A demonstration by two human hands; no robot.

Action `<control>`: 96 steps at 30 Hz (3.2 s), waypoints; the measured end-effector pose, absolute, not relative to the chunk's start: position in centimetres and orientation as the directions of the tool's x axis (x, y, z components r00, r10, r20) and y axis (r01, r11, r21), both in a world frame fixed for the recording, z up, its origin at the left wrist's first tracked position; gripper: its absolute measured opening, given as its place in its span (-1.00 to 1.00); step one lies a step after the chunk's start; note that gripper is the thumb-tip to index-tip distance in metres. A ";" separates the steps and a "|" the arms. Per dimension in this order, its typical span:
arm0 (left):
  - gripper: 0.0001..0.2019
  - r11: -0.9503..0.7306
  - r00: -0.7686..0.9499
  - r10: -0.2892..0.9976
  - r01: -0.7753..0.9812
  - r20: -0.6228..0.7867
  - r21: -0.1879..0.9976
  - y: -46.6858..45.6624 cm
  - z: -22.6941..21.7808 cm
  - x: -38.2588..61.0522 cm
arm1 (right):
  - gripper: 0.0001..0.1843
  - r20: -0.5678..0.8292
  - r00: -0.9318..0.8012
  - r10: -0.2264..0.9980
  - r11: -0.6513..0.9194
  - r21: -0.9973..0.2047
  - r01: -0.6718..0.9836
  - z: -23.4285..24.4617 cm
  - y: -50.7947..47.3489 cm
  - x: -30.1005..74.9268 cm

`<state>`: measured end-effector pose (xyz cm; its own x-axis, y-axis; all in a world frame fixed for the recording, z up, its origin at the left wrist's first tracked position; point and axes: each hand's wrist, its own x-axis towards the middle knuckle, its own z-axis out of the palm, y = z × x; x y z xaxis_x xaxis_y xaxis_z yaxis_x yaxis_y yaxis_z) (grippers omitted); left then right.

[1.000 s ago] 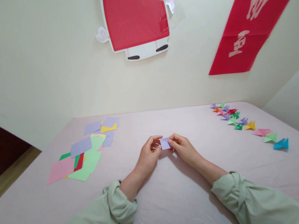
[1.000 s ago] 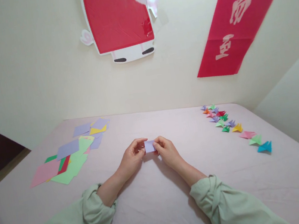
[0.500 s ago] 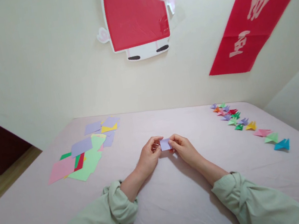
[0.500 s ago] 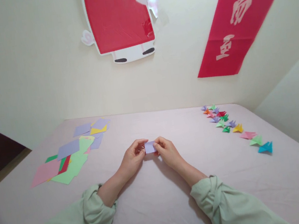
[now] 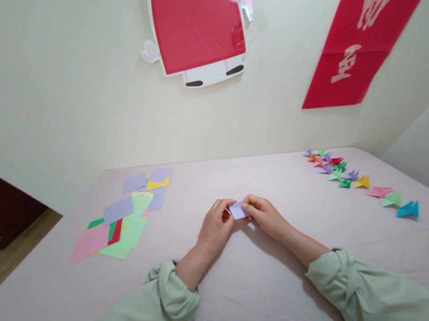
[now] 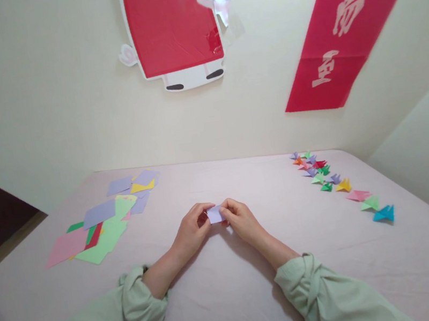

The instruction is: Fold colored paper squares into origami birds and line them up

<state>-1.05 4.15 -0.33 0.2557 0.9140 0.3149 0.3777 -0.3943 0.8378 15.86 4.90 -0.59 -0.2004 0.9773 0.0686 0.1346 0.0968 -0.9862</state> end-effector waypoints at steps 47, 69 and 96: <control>-0.64 -0.094 0.104 0.992 0.208 0.074 0.974 5.0 -0.8 -1.1 | -0.71 0.281 -0.196 0.939 0.320 -0.924 0.208 -1.2 4.1 15.5; -0.78 -0.089 0.232 0.971 0.153 0.052 0.984 4.4 -0.5 -0.5 | -0.71 0.233 -0.086 0.969 0.241 -0.964 0.108 -1.3 4.2 15.4; -0.77 -0.047 0.290 0.957 0.055 0.029 0.997 4.8 -0.9 -1.0 | -0.85 0.340 -0.159 0.927 0.375 -0.859 0.348 -1.3 4.2 15.6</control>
